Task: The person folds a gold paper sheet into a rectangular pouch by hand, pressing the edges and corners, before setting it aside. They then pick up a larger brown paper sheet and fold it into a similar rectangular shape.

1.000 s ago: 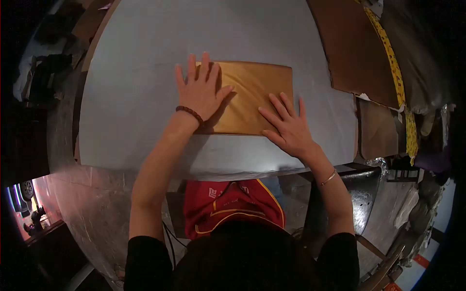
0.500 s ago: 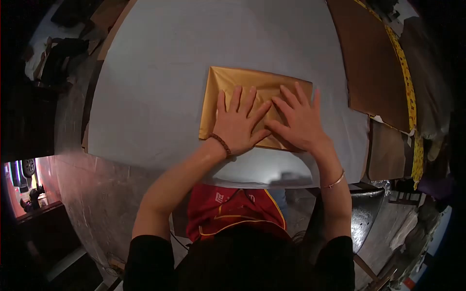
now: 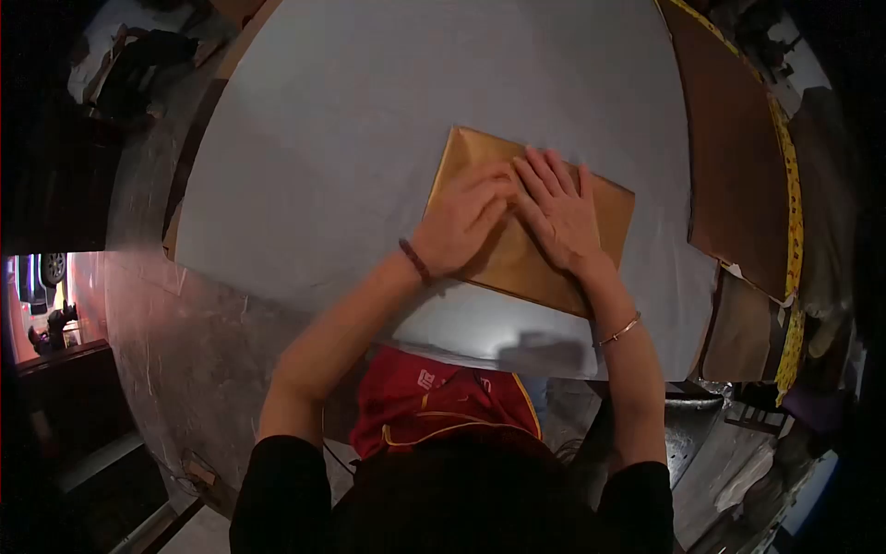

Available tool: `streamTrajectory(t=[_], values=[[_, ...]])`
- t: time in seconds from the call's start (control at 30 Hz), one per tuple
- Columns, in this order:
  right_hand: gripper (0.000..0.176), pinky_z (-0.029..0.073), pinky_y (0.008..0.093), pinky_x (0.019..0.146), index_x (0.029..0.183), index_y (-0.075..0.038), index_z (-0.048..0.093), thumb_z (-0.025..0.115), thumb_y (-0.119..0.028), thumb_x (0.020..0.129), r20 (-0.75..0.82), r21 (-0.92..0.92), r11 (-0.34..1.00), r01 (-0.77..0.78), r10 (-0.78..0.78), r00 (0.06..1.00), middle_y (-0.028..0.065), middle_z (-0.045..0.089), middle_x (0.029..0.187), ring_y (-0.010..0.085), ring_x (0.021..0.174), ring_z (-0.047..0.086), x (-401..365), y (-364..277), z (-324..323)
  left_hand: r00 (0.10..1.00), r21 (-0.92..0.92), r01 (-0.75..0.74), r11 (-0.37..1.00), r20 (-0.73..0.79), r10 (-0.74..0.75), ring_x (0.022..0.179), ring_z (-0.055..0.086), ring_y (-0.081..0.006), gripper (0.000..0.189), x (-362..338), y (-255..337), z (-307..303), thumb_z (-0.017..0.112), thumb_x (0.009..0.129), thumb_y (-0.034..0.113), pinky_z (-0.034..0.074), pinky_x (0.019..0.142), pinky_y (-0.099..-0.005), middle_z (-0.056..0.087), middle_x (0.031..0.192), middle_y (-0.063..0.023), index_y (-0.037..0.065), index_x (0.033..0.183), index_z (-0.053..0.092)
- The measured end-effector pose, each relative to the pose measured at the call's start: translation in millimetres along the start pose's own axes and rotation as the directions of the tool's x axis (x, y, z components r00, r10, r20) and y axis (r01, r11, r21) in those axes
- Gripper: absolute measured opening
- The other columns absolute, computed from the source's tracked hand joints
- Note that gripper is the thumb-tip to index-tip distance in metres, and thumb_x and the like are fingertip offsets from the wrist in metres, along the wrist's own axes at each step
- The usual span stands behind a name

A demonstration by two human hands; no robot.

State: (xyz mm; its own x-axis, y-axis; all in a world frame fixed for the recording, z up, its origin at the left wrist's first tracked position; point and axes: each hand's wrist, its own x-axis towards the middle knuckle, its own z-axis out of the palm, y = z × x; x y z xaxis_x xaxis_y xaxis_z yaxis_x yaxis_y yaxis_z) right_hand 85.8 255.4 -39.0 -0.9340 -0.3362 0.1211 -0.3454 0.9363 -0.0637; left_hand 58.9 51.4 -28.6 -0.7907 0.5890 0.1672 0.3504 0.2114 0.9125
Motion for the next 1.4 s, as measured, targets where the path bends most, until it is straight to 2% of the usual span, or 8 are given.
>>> streamTrajectory(t=[0.03,0.1,0.2,0.37,0.77,0.93,1.27,1.4], values=[[0.063,0.006,0.0526,0.116,0.146,-0.015,0.037,0.034,-0.055,0.097,0.059,0.117,0.988,-0.096,0.089,0.994,0.0047,0.029,0.154,0.0243,0.144,0.022,4.0,-7.6,-8.7,1.000,-0.004,0.005,1.000,0.006,-0.005,0.138,0.032,-0.0305,0.044,7.7,-7.0,-6.0,0.042,0.100,0.037,0.017,0.115,-0.0436,0.044,0.142,-0.0137,0.006,0.129,0.053],[0.067,0.007,0.0526,0.116,0.146,-0.015,0.037,0.035,-0.058,0.095,0.041,0.093,0.993,-0.075,0.072,0.997,0.0048,0.029,0.154,0.0243,0.144,0.022,2.2,-6.5,-8.0,0.990,0.678,0.055,0.733,-0.134,0.050,0.140,0.028,-0.0289,0.057,19.4,-19.0,-12.3,0.038,0.099,0.044,0.015,0.115,-0.0461,0.036,0.149,-0.0144,0.005,0.140,0.041],[0.071,0.008,0.0533,0.116,0.145,-0.015,0.038,0.039,-0.062,0.092,0.009,0.083,0.995,-0.048,0.047,0.999,0.0050,0.030,0.154,0.0249,0.144,0.022,3.8,-6.2,-9.2,0.999,0.889,0.023,0.458,-0.041,0.029,0.142,0.025,-0.0283,0.069,19.7,-26.0,-10.8,0.036,0.098,0.052,0.014,0.116,-0.0468,0.029,0.153,-0.0144,0.004,0.147,0.029],[0.074,0.011,0.0557,0.115,0.143,-0.015,0.042,0.049,-0.062,0.087,-0.035,0.033,0.999,-0.017,0.018,0.999,0.0057,0.032,0.152,0.0296,0.142,0.024,-9.5,2.5,-10.0,0.999,0.879,0.021,0.476,-0.042,0.035,0.142,0.026,-0.0260,0.073,20.2,-24.6,-11.8,0.040,0.094,0.057,0.012,0.111,-0.0605,0.030,0.152,-0.0133,0.004,0.145,0.033],[0.076,0.012,0.0599,0.113,0.142,-0.016,0.043,0.053,-0.063,0.084,-0.154,-0.062,0.969,-0.241,0.229,0.961,0.0134,0.031,0.151,0.0363,0.141,0.023,-59.7,22.6,-20.0,0.999,0.903,0.039,0.428,-0.037,-0.012,0.144,0.022,-0.0243,0.074,21.2,-22.9,-10.6,0.038,0.094,0.058,0.012,0.110,-0.0627,0.029,0.153,-0.0121,0.006,0.146,0.032],[0.058,0.013,0.0662,0.109,0.139,-0.024,0.047,0.047,-0.056,0.090,-0.059,-0.005,0.989,0.150,-0.150,0.987,0.0075,0.034,0.151,0.0304,0.141,0.026,-53.0,-17.3,-26.8,0.997,0.927,0.058,0.371,-0.036,-0.067,0.144,0.020,-0.0234,0.075,21.6,-22.5,-11.0,0.033,0.095,0.060,0.011,0.111,-0.0621,0.026,0.155,-0.0103,0.007,0.148,0.029],[0.061,0.007,0.0773,0.102,0.139,-0.035,0.047,0.047,-0.064,0.086,0.036,0.064,0.991,0.116,-0.118,0.992,0.0032,0.033,0.152,0.0323,0.143,0.022,-56.9,-20.9,-21.7,0.991,0.929,0.117,0.352,-0.087,-0.101,0.143,0.021,-0.0311,0.073,21.2,-4.7,4.7,0.036,0.095,0.056,0.012,0.111,-0.0603,0.023,0.154,-0.0165,0.005,0.147,0.028],[0.062,0.007,0.0770,0.102,0.138,-0.035,0.048,0.052,-0.063,0.083,-0.036,0.119,0.985,0.124,-0.121,0.992,0.0028,0.033,0.152,0.0338,0.142,0.024,-54.8,-21.6,-20.0,0.995,0.809,-0.062,0.585,0.001,0.105,0.140,0.025,-0.0349,0.069,-25.3,3.0,36.8,0.042,0.096,0.049,0.013,0.114,-0.0518,0.033,0.149,-0.0197,0.001,0.145,0.032]])
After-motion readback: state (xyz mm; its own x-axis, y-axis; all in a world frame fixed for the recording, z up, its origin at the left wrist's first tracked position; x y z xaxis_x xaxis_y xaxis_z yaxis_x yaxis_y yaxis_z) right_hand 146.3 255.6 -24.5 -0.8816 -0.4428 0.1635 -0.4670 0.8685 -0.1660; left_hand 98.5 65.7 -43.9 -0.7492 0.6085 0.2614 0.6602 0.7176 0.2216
